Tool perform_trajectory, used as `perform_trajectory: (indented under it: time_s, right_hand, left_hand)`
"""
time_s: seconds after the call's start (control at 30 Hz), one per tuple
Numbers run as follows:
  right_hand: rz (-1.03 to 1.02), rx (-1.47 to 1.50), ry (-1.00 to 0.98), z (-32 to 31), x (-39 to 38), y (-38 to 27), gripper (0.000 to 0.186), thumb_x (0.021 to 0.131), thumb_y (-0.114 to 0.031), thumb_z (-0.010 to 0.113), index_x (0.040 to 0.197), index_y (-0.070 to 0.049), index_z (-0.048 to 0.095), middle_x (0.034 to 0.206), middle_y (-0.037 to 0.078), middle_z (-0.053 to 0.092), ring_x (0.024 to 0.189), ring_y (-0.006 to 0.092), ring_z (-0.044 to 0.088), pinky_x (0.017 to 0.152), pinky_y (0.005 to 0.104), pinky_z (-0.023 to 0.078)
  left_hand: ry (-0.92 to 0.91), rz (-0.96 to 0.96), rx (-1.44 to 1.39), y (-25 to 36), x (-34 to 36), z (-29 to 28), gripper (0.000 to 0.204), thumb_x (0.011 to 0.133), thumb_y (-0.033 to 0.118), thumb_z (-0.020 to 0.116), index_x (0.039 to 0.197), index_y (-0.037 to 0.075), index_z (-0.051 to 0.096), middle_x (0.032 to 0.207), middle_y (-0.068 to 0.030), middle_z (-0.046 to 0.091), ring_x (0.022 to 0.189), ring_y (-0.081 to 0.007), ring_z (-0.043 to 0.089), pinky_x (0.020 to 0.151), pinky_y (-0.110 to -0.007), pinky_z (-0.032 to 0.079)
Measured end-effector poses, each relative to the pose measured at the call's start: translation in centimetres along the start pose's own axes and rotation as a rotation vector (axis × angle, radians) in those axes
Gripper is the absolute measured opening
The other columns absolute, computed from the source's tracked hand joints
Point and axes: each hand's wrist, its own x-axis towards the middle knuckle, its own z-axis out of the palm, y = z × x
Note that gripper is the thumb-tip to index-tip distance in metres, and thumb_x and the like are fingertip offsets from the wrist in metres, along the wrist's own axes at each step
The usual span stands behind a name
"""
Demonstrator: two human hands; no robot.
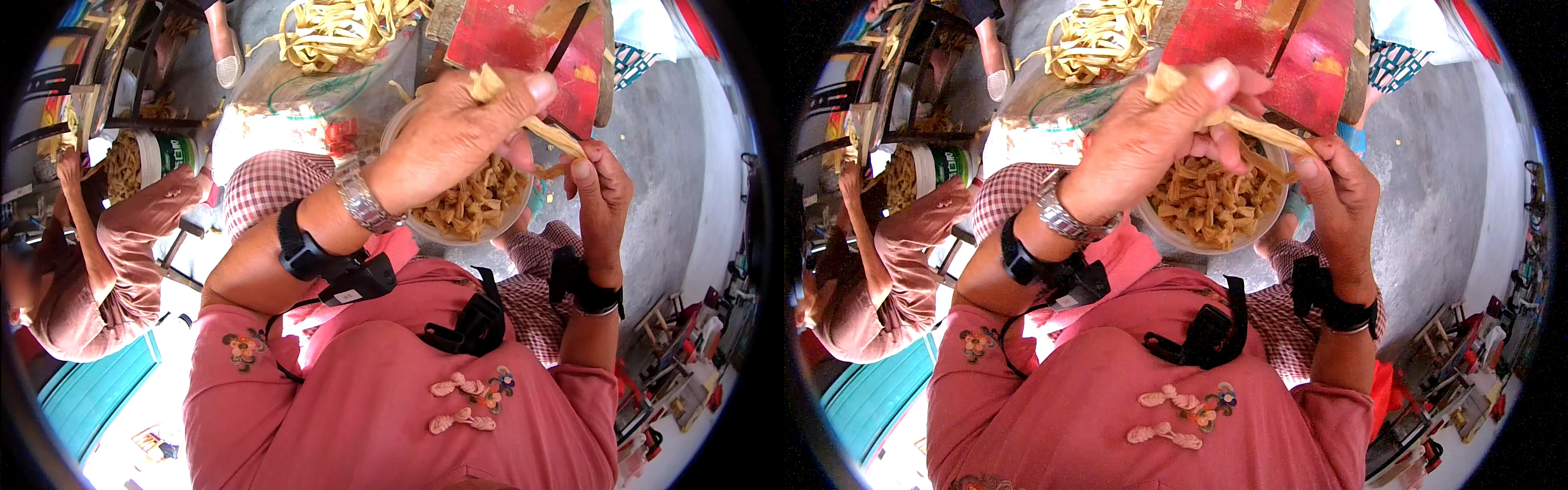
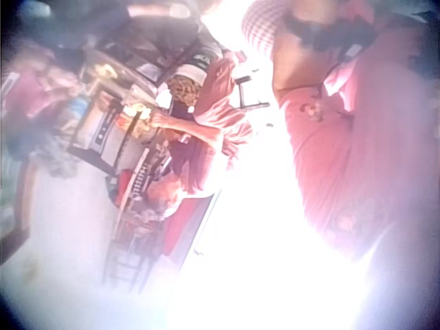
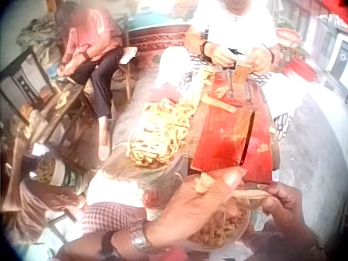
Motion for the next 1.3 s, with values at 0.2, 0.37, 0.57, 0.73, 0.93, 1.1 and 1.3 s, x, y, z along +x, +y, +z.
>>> perform_trajectory:
  time_s: [0.2, 0.37, 0.57, 0.73, 0.93, 1.1, 1.3]
  right_hand:
    - [0.196, 0.089, -0.248, 0.1, 0.2, -0.2, 0.023, 0.09, -0.023, 0.058, 0.097, -0.001, 0.059, 0.084, 0.001, 0.06, 0.069, 0.0064, 0.054, 0.055, 0.0204, 0.044]
    - [0.313, 0.261, -0.384, 1.7, 0.0, -2.1, 0.024, 0.09, -0.024, 0.057, 0.098, -0.002, 0.058, 0.087, 0.003, 0.058, 0.07, 0.0075, 0.055, 0.049, 0.0208, 0.043]
    - [0.323, 0.437, -0.26, 0.9, -0.6, -2.5, 0.026, 0.09, -0.027, 0.057, 0.084, -0.001, 0.057, 0.076, 0.001, 0.053, 0.068, 0.0073, 0.047, 0.056, 0.0218, 0.037]
    - [0.14, 0.141, -0.145, -0.3, 0.3, -3.5, 0.028, 0.091, -0.024, 0.056, 0.076, 0.0, 0.054, 0.068, -0.001, 0.049, 0.066, 0.0075, 0.043, 0.06, 0.023, 0.036]
    - [-0.134, -0.227, 0.09, -2.1, 4.2, -4.4, 0.03, 0.092, -0.021, 0.055, 0.072, 0.001, 0.052, 0.059, 0.001, 0.044, 0.059, 0.0083, 0.037, 0.055, 0.0248, 0.034]
    - [-0.195, -0.31, 0.242, -2.5, 6.9, -3.7, 0.027, 0.091, -0.02, 0.057, 0.077, 0.003, 0.053, 0.056, 0.002, 0.043, 0.054, 0.0103, 0.035, 0.05, 0.0273, 0.034]
    - [-0.071, -0.337, 0.196, -1.9, 6.0, -0.7, 0.029, 0.092, -0.023, 0.055, 0.078, 0.002, 0.056, 0.059, 0.002, 0.045, 0.056, 0.0096, 0.04, 0.052, 0.027, 0.036]
  left_hand:
    - [0.05, -0.119, 0.075, 0.3, -0.6, 0.2, 0.029, 0.094, 0.031, 0.052, 0.094, 0.003, 0.059, 0.061, 0.0008, 0.054, 0.045, -0.0033, 0.046, 0.04, -0.018, 0.035]
    - [0.072, -0.118, 0.115, 0.3, -0.4, 0.9, 0.019, 0.091, 0.022, 0.055, 0.093, 0.004, 0.058, 0.061, 0.0025, 0.051, 0.045, -0.0038, 0.044, 0.039, -0.019, 0.035]
    - [-0.007, 0.015, -0.104, 0.8, 0.0, -0.8, 0.011, 0.089, 0.014, 0.058, 0.094, 0.004, 0.058, 0.06, 0.0041, 0.048, 0.045, -0.0029, 0.039, 0.04, -0.018, 0.034]
    - [0.019, 0.087, -0.119, 2.3, 0.6, -2.0, 0.013, 0.089, 0.009, 0.056, 0.1, 0.003, 0.058, 0.067, 0.0024, 0.05, 0.05, -0.0032, 0.039, 0.044, -0.02, 0.04]
    - [0.124, 0.138, 0.043, 3.9, 4.3, -0.6, 0.008, 0.089, 0.009, 0.056, 0.093, 0.003, 0.058, 0.066, 0.0011, 0.051, 0.053, -0.0036, 0.042, 0.046, -0.02, 0.041]
    - [0.156, 0.253, 0.19, 3.5, 7.3, -0.4, 0.009, 0.089, 0.012, 0.058, 0.09, 0.004, 0.059, 0.066, 0.0022, 0.052, 0.051, -0.0047, 0.044, 0.046, -0.02, 0.039]
    - [0.361, 0.432, 0.988, 0.8, 7.7, -2.2, 0.015, 0.088, 0.01, 0.057, 0.077, 0.004, 0.064, 0.057, 0.0041, 0.053, 0.051, -0.0023, 0.042, 0.047, -0.021, 0.035]
